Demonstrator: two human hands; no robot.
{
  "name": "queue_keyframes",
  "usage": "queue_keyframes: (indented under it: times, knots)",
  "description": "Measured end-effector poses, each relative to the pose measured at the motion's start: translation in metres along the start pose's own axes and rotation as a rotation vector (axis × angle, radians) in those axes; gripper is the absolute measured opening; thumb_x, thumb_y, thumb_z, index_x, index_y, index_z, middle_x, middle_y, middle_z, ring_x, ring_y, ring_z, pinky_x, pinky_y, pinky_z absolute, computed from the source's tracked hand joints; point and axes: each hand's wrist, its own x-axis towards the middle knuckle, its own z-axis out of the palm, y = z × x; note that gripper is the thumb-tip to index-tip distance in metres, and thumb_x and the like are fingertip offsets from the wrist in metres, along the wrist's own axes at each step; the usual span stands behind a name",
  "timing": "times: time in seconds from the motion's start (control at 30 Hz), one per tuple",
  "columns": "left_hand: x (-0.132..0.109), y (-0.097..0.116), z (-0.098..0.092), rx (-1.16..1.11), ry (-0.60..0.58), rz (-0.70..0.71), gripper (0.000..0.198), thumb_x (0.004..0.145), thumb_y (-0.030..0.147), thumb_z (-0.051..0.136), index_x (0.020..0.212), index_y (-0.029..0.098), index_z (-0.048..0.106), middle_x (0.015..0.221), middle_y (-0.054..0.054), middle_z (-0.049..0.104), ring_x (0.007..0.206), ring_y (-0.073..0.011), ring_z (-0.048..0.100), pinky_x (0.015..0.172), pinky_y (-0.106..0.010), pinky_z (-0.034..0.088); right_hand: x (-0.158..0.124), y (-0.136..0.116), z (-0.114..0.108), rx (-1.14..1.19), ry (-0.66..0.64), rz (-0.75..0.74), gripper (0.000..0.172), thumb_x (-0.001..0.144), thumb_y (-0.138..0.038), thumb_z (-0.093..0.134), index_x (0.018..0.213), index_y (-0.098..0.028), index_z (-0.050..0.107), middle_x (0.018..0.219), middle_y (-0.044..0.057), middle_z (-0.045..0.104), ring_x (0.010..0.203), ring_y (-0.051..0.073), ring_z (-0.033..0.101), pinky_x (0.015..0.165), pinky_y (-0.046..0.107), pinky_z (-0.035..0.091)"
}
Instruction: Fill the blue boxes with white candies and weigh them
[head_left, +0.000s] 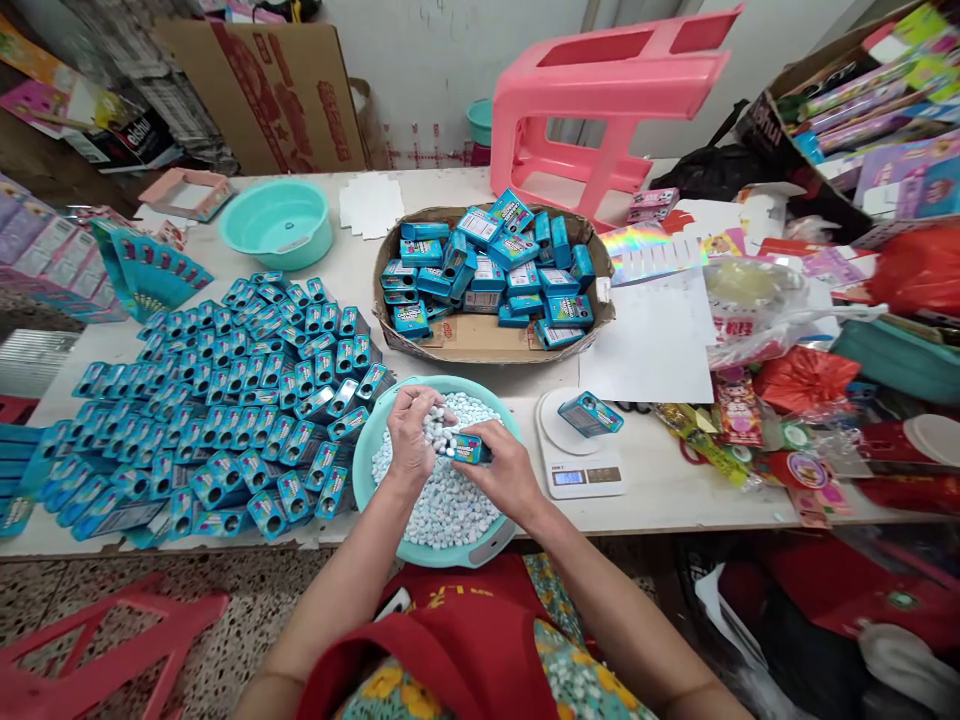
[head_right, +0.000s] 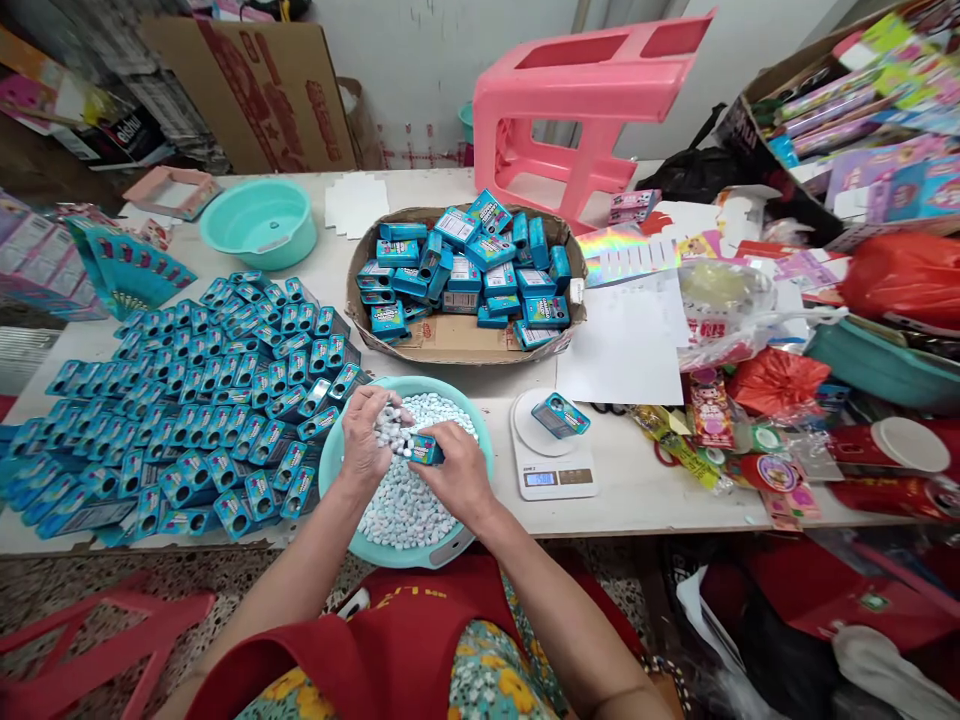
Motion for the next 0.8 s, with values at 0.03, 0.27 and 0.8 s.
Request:
queue_keyframes:
  times: [0.03, 0.27, 0.8]
  knots:
    - [0.0006, 0.0007, 0.0008, 0.003, 0.014, -0.004, 0.019, 0.077, 0.032, 0.061, 0.080, 0.019, 0.048, 0.068, 0.004, 0.056, 0.052, -0.0103, 0.058, 0.054, -0.024, 0.047, 0.0007, 0.0000, -0.0006, 0.013, -0.003, -0.001, 0.034, 0.071, -0.025, 0.075, 0.102, -0.023, 0.061, 0.099, 0.004, 0.063, 0.096, 0.023, 0.059, 0.084, 0.036, 0.046]
    - [0.0031, 0.0019, 0.0055, -0.010, 0.074, -0.034, 0.029, 0.077, 0.036, 0.064, 0.063, 0.017, 0.048, 0.062, 0.002, 0.053, 0.051, -0.0100, 0.054, 0.049, -0.023, 0.044, 0.0036, 0.0032, -0.0004, 0.103, 0.015, 0.062, 0.033, 0.069, -0.026, 0.077, 0.099, -0.023, 0.063, 0.096, 0.004, 0.063, 0.093, 0.022, 0.060, 0.082, 0.035, 0.047]
    - [0.0022, 0.0031, 0.0063, 0.142, -0.037, -0.038, 0.043, 0.080, 0.047, 0.059, 0.053, 0.016, 0.048, 0.050, 0.002, 0.047, 0.043, -0.0091, 0.049, 0.042, -0.022, 0.036, 0.0101, 0.0012, -0.0001, 0.152, 0.014, 0.119, 0.031, 0.067, -0.029, 0.078, 0.095, -0.022, 0.066, 0.090, 0.001, 0.063, 0.087, 0.019, 0.060, 0.079, 0.032, 0.046]
